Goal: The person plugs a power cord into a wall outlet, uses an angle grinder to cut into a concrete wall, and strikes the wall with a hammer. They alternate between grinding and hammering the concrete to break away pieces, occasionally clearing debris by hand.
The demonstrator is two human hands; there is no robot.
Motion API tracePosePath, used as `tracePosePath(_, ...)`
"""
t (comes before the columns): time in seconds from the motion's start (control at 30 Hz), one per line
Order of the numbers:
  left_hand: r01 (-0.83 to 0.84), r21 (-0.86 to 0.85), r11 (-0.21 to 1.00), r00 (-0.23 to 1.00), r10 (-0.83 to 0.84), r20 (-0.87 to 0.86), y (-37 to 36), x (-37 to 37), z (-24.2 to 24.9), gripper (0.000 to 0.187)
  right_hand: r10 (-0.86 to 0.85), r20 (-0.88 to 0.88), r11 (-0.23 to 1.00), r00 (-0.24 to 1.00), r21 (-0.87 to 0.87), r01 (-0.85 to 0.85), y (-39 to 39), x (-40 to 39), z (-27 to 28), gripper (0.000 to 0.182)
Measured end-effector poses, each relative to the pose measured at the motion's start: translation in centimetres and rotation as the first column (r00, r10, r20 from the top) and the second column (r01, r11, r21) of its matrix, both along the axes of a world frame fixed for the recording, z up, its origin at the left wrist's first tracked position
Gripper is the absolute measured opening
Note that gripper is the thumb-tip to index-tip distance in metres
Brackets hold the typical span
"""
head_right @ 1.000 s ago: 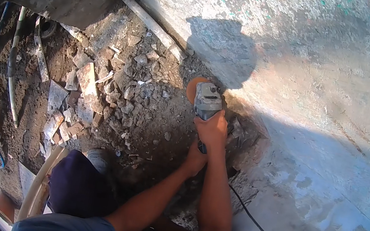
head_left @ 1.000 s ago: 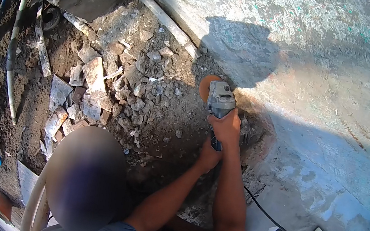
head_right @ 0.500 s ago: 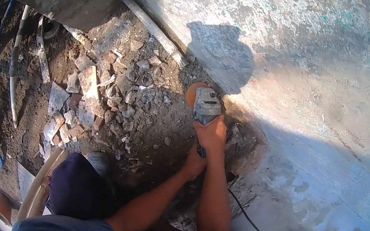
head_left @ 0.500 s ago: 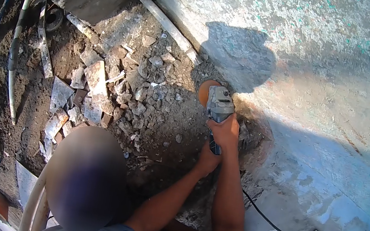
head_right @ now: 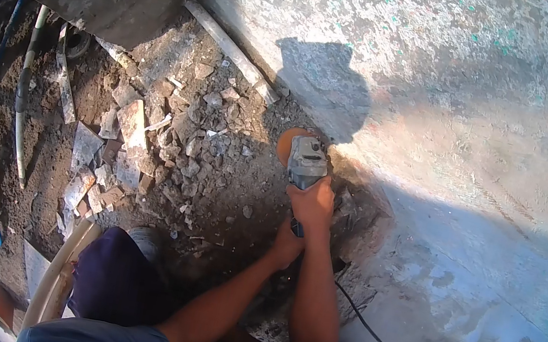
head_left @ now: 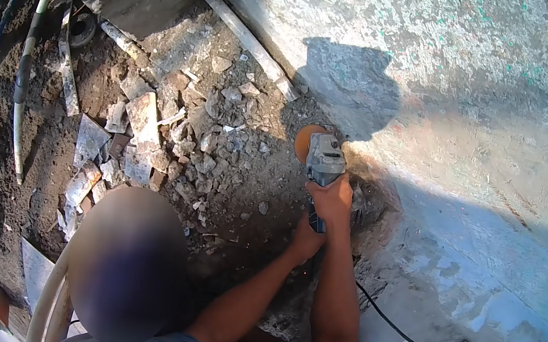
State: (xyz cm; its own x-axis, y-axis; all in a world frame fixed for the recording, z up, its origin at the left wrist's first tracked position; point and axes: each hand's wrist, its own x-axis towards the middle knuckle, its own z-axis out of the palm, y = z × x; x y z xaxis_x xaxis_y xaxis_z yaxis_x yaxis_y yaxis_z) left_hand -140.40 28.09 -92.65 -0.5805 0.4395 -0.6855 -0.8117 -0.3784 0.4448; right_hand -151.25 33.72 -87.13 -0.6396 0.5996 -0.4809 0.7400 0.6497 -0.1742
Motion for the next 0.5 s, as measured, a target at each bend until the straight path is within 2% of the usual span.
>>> tracePosePath(0.5, 0.004, 0.016, 1.000, 1.000, -0.003, -0.010, -0.9, -1.3, 1.2, 0.069, -0.001, 0.003, 1.000, 1.000, 0.018, 0.001, -0.6, -0.4, 0.3, 0.062)
